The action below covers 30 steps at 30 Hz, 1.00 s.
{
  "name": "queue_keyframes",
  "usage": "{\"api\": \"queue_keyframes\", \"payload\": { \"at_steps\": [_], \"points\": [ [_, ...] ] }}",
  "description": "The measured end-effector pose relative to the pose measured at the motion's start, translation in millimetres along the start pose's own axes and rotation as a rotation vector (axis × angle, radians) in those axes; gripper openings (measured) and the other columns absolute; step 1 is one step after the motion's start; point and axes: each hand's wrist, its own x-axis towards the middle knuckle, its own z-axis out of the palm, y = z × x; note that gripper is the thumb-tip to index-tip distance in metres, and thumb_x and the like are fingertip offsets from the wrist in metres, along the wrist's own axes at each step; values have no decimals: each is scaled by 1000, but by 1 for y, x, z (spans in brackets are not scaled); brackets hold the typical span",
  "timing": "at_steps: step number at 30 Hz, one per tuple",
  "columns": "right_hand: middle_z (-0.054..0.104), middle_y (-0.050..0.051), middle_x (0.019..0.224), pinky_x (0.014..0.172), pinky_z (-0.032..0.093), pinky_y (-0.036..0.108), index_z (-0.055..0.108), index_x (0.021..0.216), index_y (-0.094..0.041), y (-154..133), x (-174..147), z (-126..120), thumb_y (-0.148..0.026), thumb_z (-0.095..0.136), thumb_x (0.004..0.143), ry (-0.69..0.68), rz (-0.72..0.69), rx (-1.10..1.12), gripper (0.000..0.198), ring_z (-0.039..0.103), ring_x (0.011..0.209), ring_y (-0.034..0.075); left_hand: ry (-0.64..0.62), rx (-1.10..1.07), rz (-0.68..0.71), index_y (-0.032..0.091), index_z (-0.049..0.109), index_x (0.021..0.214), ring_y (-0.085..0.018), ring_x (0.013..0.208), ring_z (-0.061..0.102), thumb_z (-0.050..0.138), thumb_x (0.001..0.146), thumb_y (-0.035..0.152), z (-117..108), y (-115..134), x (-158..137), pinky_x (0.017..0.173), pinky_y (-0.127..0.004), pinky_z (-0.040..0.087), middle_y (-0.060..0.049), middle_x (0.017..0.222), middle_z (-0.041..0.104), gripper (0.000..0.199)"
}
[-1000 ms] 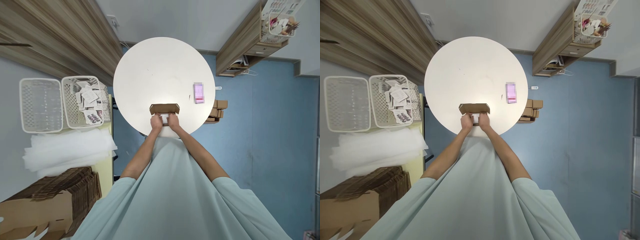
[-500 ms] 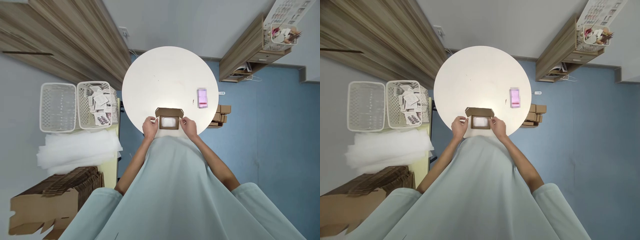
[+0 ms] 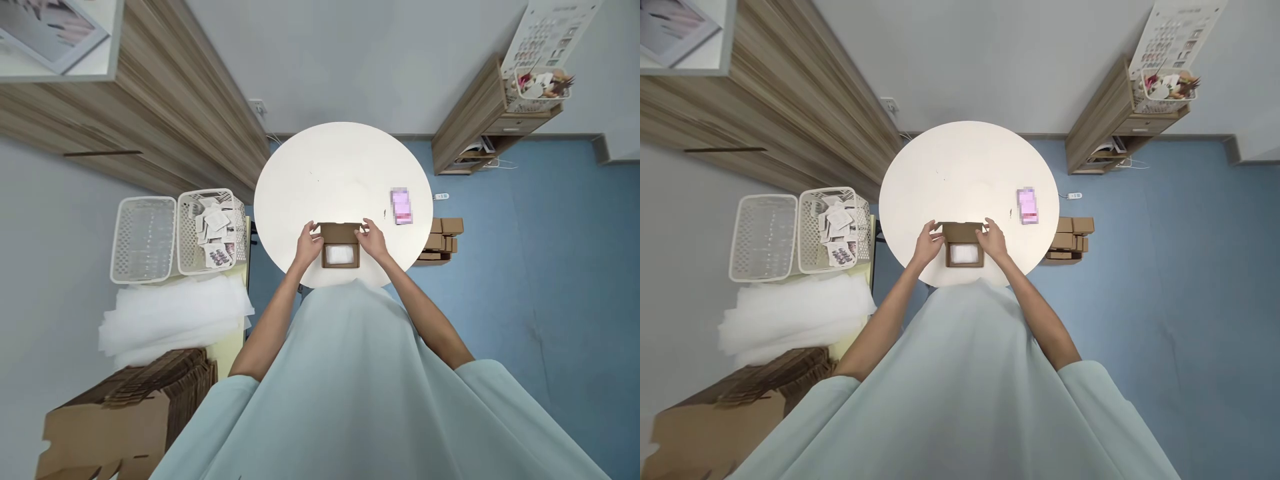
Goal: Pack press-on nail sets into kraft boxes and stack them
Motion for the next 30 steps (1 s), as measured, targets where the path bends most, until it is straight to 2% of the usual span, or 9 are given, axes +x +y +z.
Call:
{"api": "queue_keyframes", "payload": {
  "at_steps": [5, 9, 14, 19, 22, 25, 27, 30],
  "points": [
    [68, 18, 143, 107, 59, 42, 56, 153, -17, -7, 8, -2, -33, 60, 101, 23, -39, 11, 55, 76, 108, 25, 0, -28, 24, 16, 44, 161, -31, 136, 67, 68, 86, 11, 7, 7, 9, 116, -47, 56, -22, 164, 52, 79],
    [68, 16, 142, 106, 60, 42, 58, 150, -19, 0, 4, -4, -30, 58, 100, 34, -80, 64, 52, 74, 114, 25, 5, -55, 38, 18, 47, 159, -30, 137, 66, 68, 87, 12, 11, 1, 6, 121, -50, 53, -20, 161, 54, 76],
    [67, 16, 140, 99, 64, 42, 60, 149, -19, 24, -22, 4, -28, 57, 97, 20, -96, 68, 52, 70, 123, 27, 18, -53, 50, 21, 52, 155, -29, 137, 65, 66, 85, 11, 23, -21, -17, 120, -49, 54, -18, 159, 55, 73],
    [67, 16, 139, 95, 66, 42, 60, 148, -20, 49, -57, 15, -23, 55, 96, -31, -103, -6, 53, 70, 119, 26, 8, 17, 47, 20, 55, 151, -32, 143, 59, 68, 83, 11, 37, -40, -47, 117, -51, 56, -19, 155, 56, 70],
    [67, 16, 142, 100, 64, 45, 55, 153, -19, 58, -70, 15, -22, 56, 96, -97, -113, -72, 58, 69, 123, 27, -10, 120, 29, 18, 54, 153, -35, 148, 56, 69, 83, 10, 38, -46, -61, 124, -56, 48, -20, 156, 58, 72],
    [64, 18, 151, 115, 55, 51, 51, 158, -19, 60, -78, 9, -25, 59, 98, -99, -143, -165, 61, 62, 139, 31, 32, 217, 59, 20, 54, 154, -38, 160, 42, 71, 85, 12, 34, -50, -71, 132, -61, 34, -19, 161, 56, 71],
    [60, 18, 158, 121, 51, 52, 50, 159, -18, 58, -82, 4, -27, 59, 100, -88, -145, -224, 61, 57, 147, 32, 62, 263, 102, 23, 56, 152, -36, 163, 36, 70, 87, 14, 29, -52, -75, 134, -60, 30, -15, 162, 57, 67],
    [65, 16, 154, 115, 54, 49, 52, 158, -20, 52, -87, 0, -25, 55, 104, -113, -134, -287, 54, 61, 144, 32, 70, 305, 121, 25, 65, 144, -36, 155, 50, 67, 92, 18, 24, -52, -79, 131, -58, 35, -14, 152, 66, 52]
  ]
}}
